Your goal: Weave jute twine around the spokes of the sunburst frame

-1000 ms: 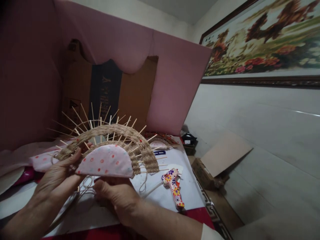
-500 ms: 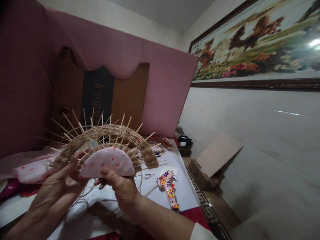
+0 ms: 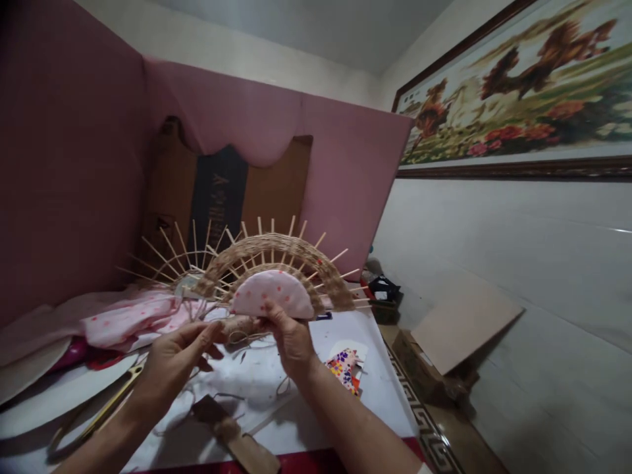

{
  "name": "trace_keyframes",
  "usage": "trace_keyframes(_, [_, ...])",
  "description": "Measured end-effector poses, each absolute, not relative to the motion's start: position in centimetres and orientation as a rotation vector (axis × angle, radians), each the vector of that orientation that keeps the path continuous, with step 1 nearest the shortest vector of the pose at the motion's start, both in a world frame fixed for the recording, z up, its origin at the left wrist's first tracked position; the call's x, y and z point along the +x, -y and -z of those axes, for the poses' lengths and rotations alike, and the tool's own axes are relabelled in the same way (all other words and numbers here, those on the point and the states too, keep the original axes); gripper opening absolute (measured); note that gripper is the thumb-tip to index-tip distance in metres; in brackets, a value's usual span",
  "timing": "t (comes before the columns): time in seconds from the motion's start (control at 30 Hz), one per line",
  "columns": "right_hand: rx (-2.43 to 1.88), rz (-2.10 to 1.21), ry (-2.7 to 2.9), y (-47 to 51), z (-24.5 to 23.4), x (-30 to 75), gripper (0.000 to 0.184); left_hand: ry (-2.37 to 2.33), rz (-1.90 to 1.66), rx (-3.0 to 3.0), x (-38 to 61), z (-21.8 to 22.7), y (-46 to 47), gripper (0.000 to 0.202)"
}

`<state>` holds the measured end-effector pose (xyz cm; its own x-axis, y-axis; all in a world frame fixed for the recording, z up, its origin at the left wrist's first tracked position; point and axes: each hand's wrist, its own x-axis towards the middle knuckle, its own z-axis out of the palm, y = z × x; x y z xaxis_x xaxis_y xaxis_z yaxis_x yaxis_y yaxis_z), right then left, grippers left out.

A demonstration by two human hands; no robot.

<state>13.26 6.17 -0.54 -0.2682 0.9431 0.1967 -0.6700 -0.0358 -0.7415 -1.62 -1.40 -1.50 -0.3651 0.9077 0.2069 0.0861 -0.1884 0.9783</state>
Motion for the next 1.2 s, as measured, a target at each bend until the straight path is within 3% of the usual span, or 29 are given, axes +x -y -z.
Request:
trace_keyframes(0.23, [-0.391, -1.716, 0.721, -7.4, 0.4, 16.4, 0.023, -1.488, -2.149, 1.298, -3.2, -0.5, 1.4, 0.021])
trace_keyframes(0.37, [-0.377, -1.711, 0.703, -7.5, 0.6, 17.2, 0.025, -1.546, -2.043, 1.269, -4.3, -0.8, 0.0, 0.025])
trace_keyframes(0.53, [-0.395, -1.692, 0.747, -7.1, 0.9, 17.9, 0.027, -1.567, -1.863, 1.321, -3.2, -0.3, -0.9, 0.044])
trace_keyframes(0.7, [-0.416, -1.673, 0.728, -7.0, 1.4, 19.1, 0.024, -1.348, -1.998, 1.088, -4.4, 0.0, -1.0, 0.040])
trace_keyframes(0.9, [-0.422, -1.667, 0.633, -7.4, 2.0, 20.1, 0.028, -1.862, -2.063, 1.343, -6.8, -0.1, -1.0, 0.028])
trace_keyframes(1.07, [-0.429, -1.707, 0.597, -6.6, 1.6, 19.8, 0.025, -1.065, -1.684, 1.225, -3.5, -1.3, -0.4, 0.044])
trace_keyframes(1.2, [-0.452, -1.725, 0.607, -6.1, 1.6, 19.6, 0.026, -0.858, -1.599, 1.127, -1.5, -1.2, -0.6, 0.025])
